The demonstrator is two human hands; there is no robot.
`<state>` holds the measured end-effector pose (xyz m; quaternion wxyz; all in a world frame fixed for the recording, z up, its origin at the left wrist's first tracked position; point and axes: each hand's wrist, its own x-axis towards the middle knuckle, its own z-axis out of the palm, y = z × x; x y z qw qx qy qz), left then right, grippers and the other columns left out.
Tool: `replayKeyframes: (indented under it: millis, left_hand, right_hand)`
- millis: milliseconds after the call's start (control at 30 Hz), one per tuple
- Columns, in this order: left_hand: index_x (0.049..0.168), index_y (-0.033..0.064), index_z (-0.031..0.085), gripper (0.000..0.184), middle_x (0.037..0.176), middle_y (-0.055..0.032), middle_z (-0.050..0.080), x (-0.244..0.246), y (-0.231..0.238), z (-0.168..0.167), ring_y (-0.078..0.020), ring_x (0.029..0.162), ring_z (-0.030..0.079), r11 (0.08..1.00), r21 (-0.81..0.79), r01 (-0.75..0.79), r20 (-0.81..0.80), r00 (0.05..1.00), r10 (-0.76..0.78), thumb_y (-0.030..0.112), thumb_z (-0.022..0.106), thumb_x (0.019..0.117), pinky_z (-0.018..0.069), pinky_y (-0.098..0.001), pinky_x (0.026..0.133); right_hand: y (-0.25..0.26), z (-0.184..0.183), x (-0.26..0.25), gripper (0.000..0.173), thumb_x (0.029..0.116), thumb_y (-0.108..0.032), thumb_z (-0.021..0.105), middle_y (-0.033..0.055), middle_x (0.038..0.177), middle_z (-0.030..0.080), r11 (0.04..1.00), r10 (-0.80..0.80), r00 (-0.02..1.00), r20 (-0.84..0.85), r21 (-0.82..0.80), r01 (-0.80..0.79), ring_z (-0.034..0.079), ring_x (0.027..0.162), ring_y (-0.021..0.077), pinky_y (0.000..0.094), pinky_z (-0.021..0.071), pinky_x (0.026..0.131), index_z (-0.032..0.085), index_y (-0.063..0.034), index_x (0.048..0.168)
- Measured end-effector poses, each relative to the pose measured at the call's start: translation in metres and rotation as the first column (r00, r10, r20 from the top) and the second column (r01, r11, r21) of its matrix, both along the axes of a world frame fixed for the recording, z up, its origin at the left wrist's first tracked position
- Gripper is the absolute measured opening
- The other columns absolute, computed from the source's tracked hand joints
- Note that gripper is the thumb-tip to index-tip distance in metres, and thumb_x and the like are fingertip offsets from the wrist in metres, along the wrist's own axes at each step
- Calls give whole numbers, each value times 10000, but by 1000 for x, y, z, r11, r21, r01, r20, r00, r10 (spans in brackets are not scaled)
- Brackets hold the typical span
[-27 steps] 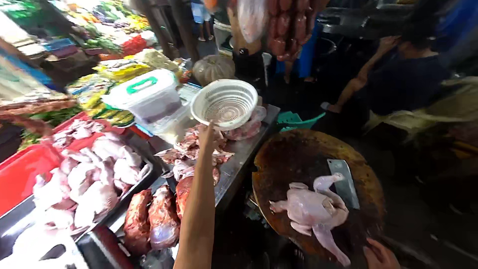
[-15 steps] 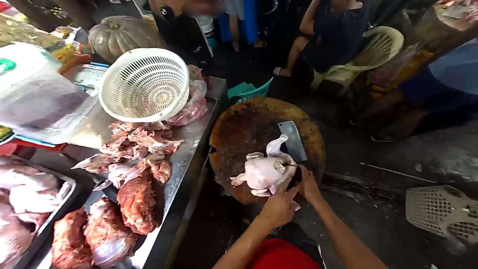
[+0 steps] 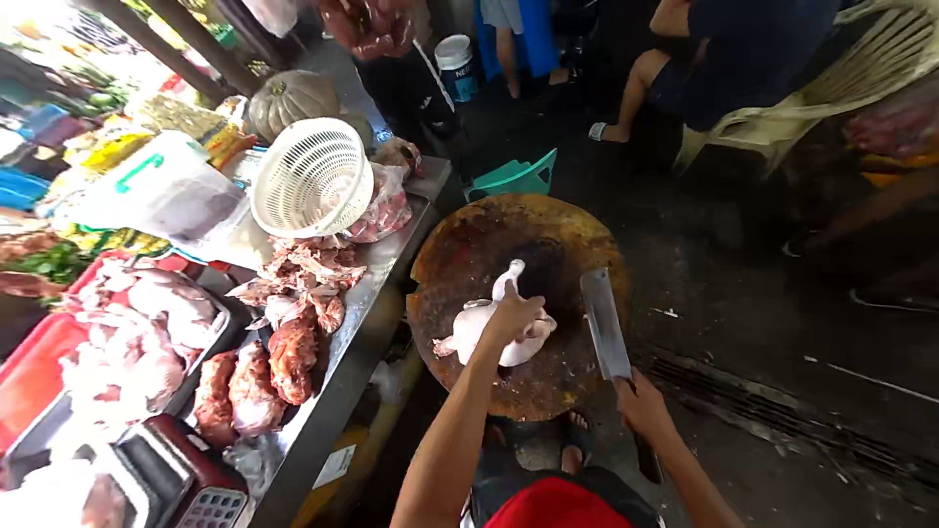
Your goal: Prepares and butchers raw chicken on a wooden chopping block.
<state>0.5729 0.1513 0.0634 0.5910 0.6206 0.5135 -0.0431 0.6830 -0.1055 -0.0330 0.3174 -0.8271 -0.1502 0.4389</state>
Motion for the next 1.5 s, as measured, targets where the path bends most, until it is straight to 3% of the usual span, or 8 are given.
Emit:
replayKeyframes:
  millis: [133, 367, 533, 767, 967, 1067, 1200, 1500]
  left_hand:
    - [1582, 87, 183, 822, 819, -91, 559, 64, 23, -24, -134, 528, 520, 963, -51, -266, 26, 963, 268, 290, 681, 960, 464, -274, 474]
    - [1157, 47, 739, 292, 1125, -156, 733, 4, -75, -23, -256, 1045, 706, 900, 321, 295, -172, 953, -251, 250, 580, 1022, 551, -485, 960]
    - [1592, 167, 312, 653, 734, -71, 612, -74, -60, 16, -135, 489, 534, 986, 68, -151, -56, 986, 155, 242, 623, 1022, 447, -284, 431]
    - [1671, 220, 78, 1049, 1362, -285, 588, -26, -53, 8, -407, 1025, 683, 909, 79, 408, -368, 860, -354, 298, 761, 879, 544, -613, 878]
    - [1621, 160, 236, 831, 1188, -233, 656, 7, -67, -30, -351, 882, 692, 906, 77, 415, -379, 853, -359, 198, 668, 912, 572, -549, 748]
    - [1478, 54, 475, 586, 1298, -239, 647, -6, -103, -33, -389, 1168, 661, 881, 164, 445, -320, 868, -379, 174, 655, 934, 527, -604, 985]
    - [1210, 27, 704, 285, 1017, -158, 737, -66, -128, -18, -271, 942, 717, 847, 295, 443, -140, 896, -421, 207, 604, 1012, 570, -482, 901]
    - [1662, 219, 107, 887, 919, -128, 663, -80, -75, 6, -210, 650, 632, 988, 153, 3, -168, 985, 23, 260, 654, 964, 559, -405, 616]
  right_hand:
    - [3, 1, 13, 404, 1073, -225, 494, 174, 861, 662, 1000, -22, 993, -116, 13, 23, 657, 606, 261, 452, 589, 593, 512, -36, 1430]
    - [4, -13, 22, 501, 1061, -243, 511, 260, 1066, 696, 990, 139, 990, -28, -15, -140, 721, 868, 390, 593, 580, 806, 435, -39, 1512]
    - [-1, -7, 21, 369, 1046, -196, 514, 233, 964, 691, 985, 169, 985, -25, 33, -168, 700, 796, 369, 579, 570, 764, 564, -20, 1366]
    - [18, 11, 5, 445, 1054, -186, 491, 253, 1123, 691, 837, 544, 838, -44, -44, -546, 695, 1018, 399, 594, 541, 907, 491, -45, 1476]
    - [25, 18, 15, 461, 1057, -190, 507, 215, 1029, 685, 802, 587, 804, -98, -70, -594, 705, 829, 331, 520, 583, 766, 447, -67, 1497]
    - [22, 5, 35, 372, 1049, -170, 518, 132, 790, 616, 903, 427, 867, -256, 64, -426, 596, 539, 210, 397, 546, 525, 527, -83, 1411]
    - [34, 1, 62, 391, 1025, -176, 549, 193, 1064, 709, 822, 568, 820, -70, 101, -561, 695, 842, 325, 569, 560, 799, 607, -142, 1410]
    - [59, 12, 68, 459, 1046, -222, 542, 188, 1176, 710, 463, 886, 463, 13, 11, -886, 685, 1081, 352, 578, 511, 975, 531, -220, 1506]
